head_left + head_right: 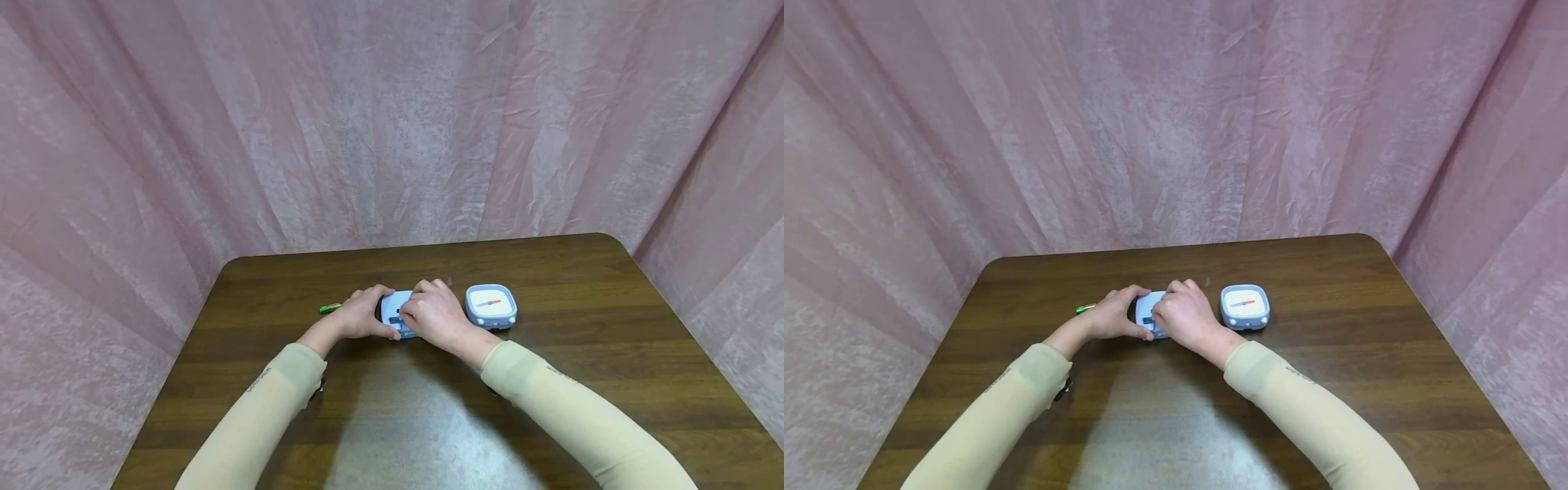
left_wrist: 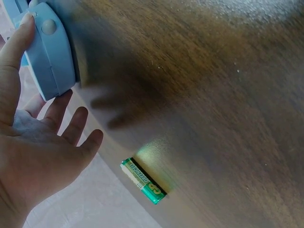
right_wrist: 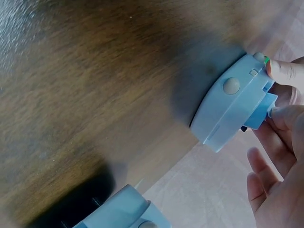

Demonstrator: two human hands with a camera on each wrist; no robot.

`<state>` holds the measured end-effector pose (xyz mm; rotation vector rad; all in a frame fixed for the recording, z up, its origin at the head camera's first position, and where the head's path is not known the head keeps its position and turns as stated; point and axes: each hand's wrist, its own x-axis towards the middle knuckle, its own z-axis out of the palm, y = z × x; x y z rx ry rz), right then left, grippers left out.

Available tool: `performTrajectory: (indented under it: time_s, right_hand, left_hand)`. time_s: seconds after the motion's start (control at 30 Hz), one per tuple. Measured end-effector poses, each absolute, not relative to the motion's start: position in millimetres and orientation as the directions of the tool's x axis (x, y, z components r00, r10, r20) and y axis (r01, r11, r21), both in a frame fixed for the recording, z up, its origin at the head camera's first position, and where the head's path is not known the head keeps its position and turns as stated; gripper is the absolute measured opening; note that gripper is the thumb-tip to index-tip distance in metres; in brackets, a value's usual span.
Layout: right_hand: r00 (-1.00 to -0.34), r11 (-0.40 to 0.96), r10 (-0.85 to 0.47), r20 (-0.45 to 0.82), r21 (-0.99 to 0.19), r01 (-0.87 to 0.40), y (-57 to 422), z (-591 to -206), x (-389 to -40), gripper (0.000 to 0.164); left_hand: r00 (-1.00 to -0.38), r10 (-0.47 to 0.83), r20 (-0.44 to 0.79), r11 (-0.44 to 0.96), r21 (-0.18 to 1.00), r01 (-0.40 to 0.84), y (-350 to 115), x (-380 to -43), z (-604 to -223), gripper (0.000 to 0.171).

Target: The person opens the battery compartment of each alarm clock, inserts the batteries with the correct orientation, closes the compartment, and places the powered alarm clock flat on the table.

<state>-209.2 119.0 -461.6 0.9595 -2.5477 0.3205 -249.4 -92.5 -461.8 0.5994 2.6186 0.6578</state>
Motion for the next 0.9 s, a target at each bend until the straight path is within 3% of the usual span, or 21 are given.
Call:
performTrajectory:
  time_s: [0.9]
  right_hand:
    - [-0.698, 0.736, -0.545, 0.464, -0.134, -0.663, 138.7, -449.7, -203.6, 0.006]
  left_hand:
    - [-0.839, 0.49, -0.238, 0.79, 0.529, 0.311, -93.0, -248.7, -459.8, 0.099]
